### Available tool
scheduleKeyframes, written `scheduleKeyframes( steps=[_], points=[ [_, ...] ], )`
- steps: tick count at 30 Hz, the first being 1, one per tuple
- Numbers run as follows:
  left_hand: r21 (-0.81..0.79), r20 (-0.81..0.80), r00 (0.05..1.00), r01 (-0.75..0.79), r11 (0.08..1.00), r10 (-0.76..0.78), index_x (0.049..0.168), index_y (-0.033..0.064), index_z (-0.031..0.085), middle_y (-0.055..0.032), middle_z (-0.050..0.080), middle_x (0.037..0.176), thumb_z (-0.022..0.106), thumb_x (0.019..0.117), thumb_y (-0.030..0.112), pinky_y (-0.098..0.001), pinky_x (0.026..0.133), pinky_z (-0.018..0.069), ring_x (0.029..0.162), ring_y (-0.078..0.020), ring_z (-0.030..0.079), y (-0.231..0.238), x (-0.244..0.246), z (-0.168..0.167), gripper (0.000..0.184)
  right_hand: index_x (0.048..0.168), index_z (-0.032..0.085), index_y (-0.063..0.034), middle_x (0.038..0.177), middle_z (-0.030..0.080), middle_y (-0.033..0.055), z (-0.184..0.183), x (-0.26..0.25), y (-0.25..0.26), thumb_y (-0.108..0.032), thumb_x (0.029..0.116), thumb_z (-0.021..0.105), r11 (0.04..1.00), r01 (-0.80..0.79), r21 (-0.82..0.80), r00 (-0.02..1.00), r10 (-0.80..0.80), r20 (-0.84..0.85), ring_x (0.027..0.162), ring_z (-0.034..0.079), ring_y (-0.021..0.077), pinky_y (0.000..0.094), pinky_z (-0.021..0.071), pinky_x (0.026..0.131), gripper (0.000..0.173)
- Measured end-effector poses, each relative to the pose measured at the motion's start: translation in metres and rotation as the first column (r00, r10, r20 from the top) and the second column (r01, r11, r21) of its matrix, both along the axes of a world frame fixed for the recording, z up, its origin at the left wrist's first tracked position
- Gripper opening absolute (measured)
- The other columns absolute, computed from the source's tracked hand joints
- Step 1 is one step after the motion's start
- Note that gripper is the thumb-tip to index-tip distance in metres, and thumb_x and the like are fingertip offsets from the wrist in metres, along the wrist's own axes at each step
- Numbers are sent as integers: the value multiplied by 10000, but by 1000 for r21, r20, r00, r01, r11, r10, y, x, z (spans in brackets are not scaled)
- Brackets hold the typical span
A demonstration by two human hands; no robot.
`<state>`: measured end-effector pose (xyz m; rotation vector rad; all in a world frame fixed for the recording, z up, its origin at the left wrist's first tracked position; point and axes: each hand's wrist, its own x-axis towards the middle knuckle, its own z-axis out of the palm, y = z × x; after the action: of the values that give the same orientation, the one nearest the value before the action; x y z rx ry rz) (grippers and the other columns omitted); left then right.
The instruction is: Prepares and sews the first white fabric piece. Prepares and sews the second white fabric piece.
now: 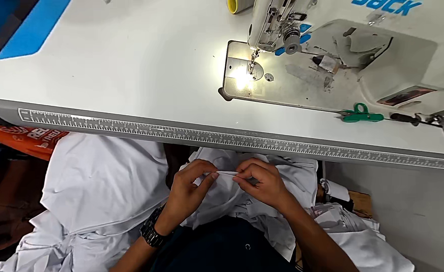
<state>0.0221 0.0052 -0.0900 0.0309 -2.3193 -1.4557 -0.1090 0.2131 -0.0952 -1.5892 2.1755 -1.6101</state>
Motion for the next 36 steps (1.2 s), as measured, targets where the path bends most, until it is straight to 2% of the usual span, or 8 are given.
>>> scheduleKeyframes(
  steps=[4,10,13,16,19,22,27,36],
  points=[
    [45,-133,988,-78,996,83,1051,103,726,35,658,958,592,1026,191,-194,697,549,815,-41,622,14,8,12,162,782,673,-52,903,700,36,32,12,-2,-102,870,765,998,30,-47,999,-32,-23,807,669,73,205,585,700,136],
    [-246,-390,910,-251,936,142,1063,104,744,6,682,983,605,1027,222,-195,798,539,901,-33,636,-17,14,65,186,1010,755,-93,862,663,20,87,39,-34,-113,962,666,995,61,-84,989,-72,-132,747,628,72,223,557,645,104],
    [-611,-371,921,-340,715,121,1043,41,758,-135,695,958,560,1013,185,-408,748,560,881,-244,677,-44,-14,141,247,1033,782,-85,861,628,38,114,29,-70,-72,954,639,965,180,-189,975,-201,-94,702,593,79,223,528,594,164],
    [-792,-211,977,-196,578,42,1022,11,740,-222,667,940,558,1025,137,-592,701,530,880,-427,667,-50,-97,189,222,1108,742,-60,921,643,69,121,-14,-95,-106,990,632,885,429,-179,901,-434,13,764,635,118,261,566,642,167],
    [-801,42,995,88,591,-91,1018,40,745,-196,693,989,583,1019,153,-615,771,562,954,-404,692,-58,-202,152,198,1148,712,-47,950,640,139,100,-62,-96,-167,1036,582,769,632,92,774,-633,-23,767,650,246,413,570,666,210],
    [-658,174,960,279,699,-219,1055,48,748,-164,715,1025,600,1021,189,-562,879,563,982,-336,703,-64,-252,97,208,1141,739,-78,952,632,157,80,-88,-91,-193,1035,597,649,705,286,701,-699,-140,729,659,287,456,580,625,211],
    [-484,134,967,253,837,-215,1062,70,689,-30,676,853,729,952,217,-360,690,567,740,-143,654,-73,-261,82,188,1264,746,-211,968,619,133,87,-103,-95,-145,1004,623,537,667,517,709,-670,-218,706,649,248,399,569,602,296],
    [-521,74,964,255,814,-255,1027,123,724,21,708,946,679,953,249,-324,804,564,891,-92,673,-84,-267,78,153,1339,705,-208,969,603,128,93,-111,-98,-120,990,622,498,622,603,727,-654,-210,709,645,229,366,561,589,370]
  ],
)
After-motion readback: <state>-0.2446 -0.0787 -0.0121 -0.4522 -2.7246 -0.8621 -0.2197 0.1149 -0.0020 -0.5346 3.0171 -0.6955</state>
